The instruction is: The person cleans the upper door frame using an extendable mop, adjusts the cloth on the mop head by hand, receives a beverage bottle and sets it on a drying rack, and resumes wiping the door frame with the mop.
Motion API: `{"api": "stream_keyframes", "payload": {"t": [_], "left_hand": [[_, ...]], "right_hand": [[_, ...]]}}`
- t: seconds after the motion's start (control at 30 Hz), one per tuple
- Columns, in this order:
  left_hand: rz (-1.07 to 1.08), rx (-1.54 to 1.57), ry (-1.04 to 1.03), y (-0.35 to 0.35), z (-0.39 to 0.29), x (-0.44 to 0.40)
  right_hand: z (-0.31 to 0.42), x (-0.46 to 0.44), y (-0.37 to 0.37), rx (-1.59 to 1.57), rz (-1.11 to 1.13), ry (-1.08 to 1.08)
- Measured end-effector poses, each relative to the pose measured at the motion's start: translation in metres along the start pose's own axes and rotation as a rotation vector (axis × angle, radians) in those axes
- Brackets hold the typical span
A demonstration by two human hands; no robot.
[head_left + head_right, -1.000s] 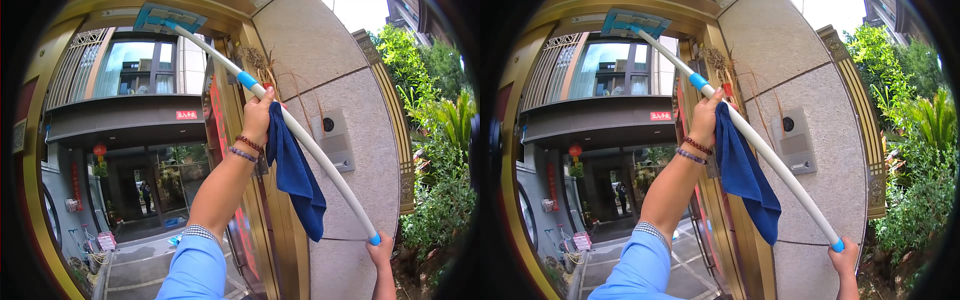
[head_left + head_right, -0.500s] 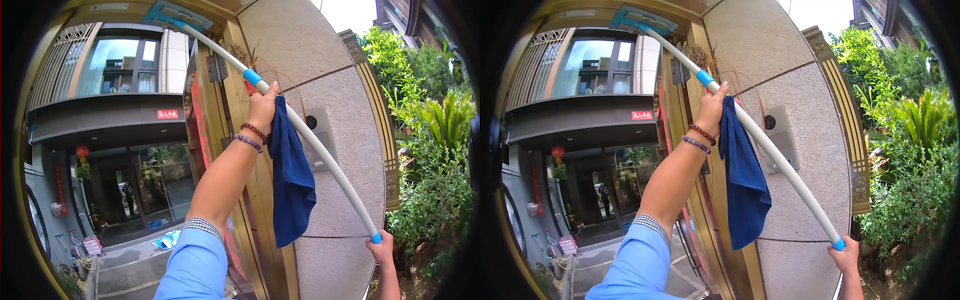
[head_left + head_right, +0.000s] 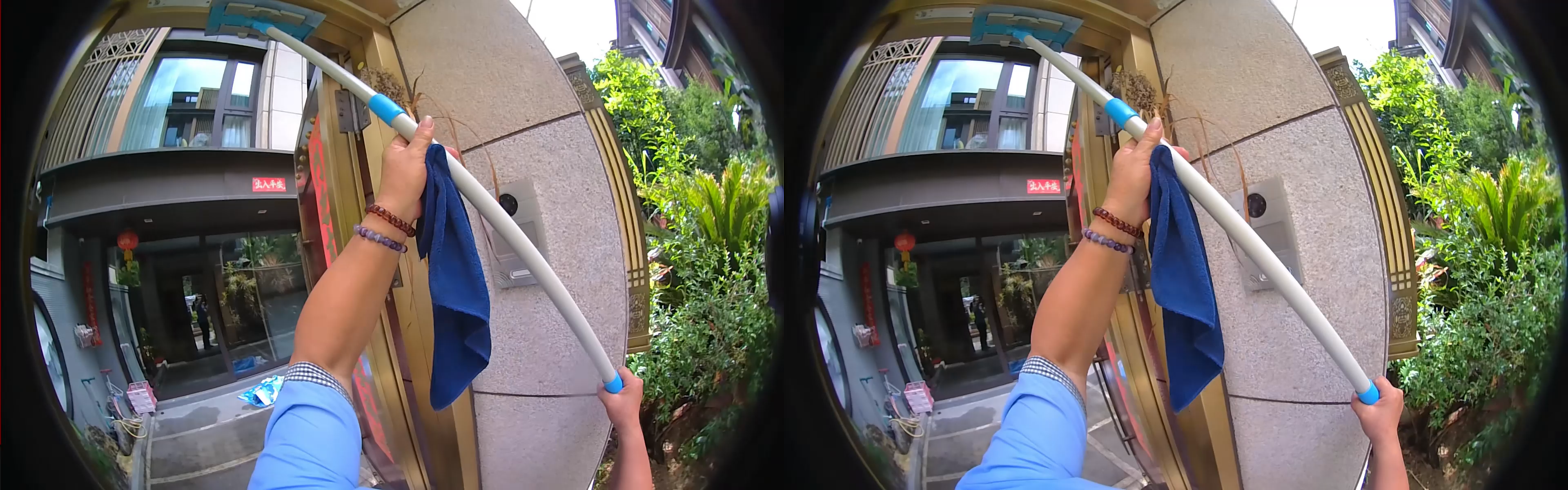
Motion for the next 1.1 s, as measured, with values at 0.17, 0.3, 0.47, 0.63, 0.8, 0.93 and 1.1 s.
{"api": "stream_keyframes", "payload": {"t": [0.17, 0.3, 0.47, 0.63, 0.8, 0.93, 1.1], "left_hand": [[-0.003, 0.011, -0.034, -0.012, 0.013, -0.004], [0.034, 0.039, 0.060, -0.023, 0.040, 0.007], [0.104, 0.042, 0.211, -0.027, 0.059, 0.020], [0.167, 0.005, 0.248, -0.014, 0.044, 0.029], [0.220, 0.013, 0.159, -0.026, 0.012, 0.067], [0.207, -0.012, 0.053, -0.031, -0.027, 0.084], [0.070, -0.155, -0.085, -0.017, -0.078, 0.072]], "right_hand": [[-0.010, -0.004, 0.001, 0.007, -0.030, 0.003], [-0.030, 0.025, 0.003, 0.043, -0.034, -0.046], [-0.030, 0.076, 0.005, 0.106, -0.070, -0.127], [-0.032, 0.106, -0.008, 0.090, -0.131, -0.066], [-0.035, 0.124, -0.001, 0.061, 0.134, -0.151], [-0.032, 0.129, -0.025, -0.143, 0.207, -0.145], [0.007, 0.104, -0.068, -0.203, 0.222, -0.087]]}}
Point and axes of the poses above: each hand's wrist, its own x-axis away from the middle knuckle, its own y-axis out of the back of the hand, z = x × y, the point moved 1 cm from there along -x, towards the middle knuckle, and after that the axes turned 7 degrees about -z, right-handed, at the moved point
